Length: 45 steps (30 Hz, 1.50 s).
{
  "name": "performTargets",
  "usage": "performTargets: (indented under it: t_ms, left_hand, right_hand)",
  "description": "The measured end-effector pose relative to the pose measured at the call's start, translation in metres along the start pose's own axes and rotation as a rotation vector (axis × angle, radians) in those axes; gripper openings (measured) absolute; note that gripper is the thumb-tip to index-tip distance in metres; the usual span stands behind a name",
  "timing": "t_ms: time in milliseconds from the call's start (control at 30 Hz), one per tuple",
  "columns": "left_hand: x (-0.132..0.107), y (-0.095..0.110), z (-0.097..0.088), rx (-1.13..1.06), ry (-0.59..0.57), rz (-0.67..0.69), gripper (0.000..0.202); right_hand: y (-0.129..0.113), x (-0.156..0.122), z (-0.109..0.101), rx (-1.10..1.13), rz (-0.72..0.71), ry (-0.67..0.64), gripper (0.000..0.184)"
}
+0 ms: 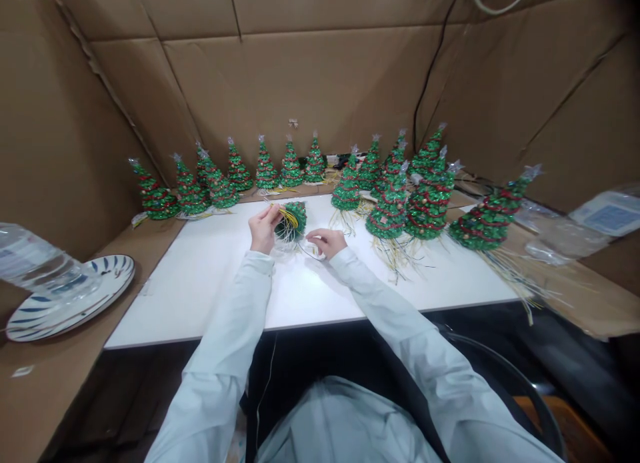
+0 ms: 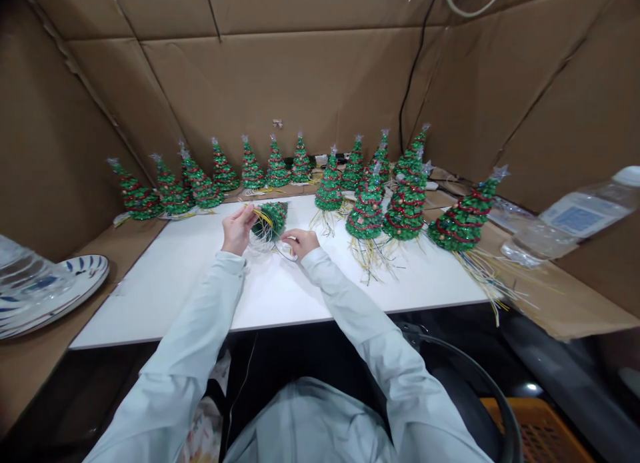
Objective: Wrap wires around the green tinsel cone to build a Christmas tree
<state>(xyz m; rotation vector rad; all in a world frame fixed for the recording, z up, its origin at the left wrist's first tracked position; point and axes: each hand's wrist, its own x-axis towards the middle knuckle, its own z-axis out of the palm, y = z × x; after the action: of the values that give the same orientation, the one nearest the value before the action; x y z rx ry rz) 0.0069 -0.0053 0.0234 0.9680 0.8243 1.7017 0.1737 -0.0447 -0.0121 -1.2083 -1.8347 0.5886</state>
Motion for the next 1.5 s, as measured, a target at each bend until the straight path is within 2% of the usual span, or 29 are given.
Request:
performTargets:
  t_ms: [100, 233, 333, 500, 667, 800, 933, 1067, 1500]
  left_hand:
    - [0.0, -0.001, -0.001, -0.005, -0.004, -0.013, 0.027]
    - [-0.003, 0.001, 0.0, 0.069, -0.07, -0.004, 0.026]
    - [-0.006, 0.003, 0.001, 0.196, -0.146, 0.004, 0.026]
    - [-0.008, 0.002, -0.004, 0.455, -0.273, 0.003, 0.032]
    - [-0.008, 0.004, -0.008, 0.732, -0.273, 0.073, 0.034]
    - [-0.012, 0.01, -0.003, 0.888, -0.267, 0.108, 0.031]
    - [-0.017, 0.011, 0.001, 1.023, -0.262, 0.201, 0.024]
    - [-0.019, 0.009, 0.004, 1.063, -0.26, 0.274, 0.022]
    - [-0.015, 0.005, -0.001, 0.978, -0.323, 0.241, 0.022]
  right_hand:
    - [-0.002, 0.006, 0.0, 0.26, 0.148, 0.13, 0.023]
    - [-0.006, 0.025, -0.002, 0.395, 0.151, 0.22, 0.03]
    - [-0.011, 0.042, 0.0, 0.375, 0.111, 0.216, 0.027]
    - [-0.018, 0.055, 0.012, 0.386, 0.144, 0.214, 0.017]
    - [-0.02, 0.051, 0.018, 0.375, 0.156, 0.257, 0.014]
    - [-0.022, 0.05, 0.015, 0.461, 0.213, 0.182, 0.016]
    - [-0.023, 0.051, 0.012, 0.448, 0.186, 0.146, 0.013]
    - [-0.02, 0.052, 0.012, 0.383, 0.148, 0.162, 0.012]
    - [-0.007, 0.057, 0.009, 0.361, 0.034, 0.075, 0.012]
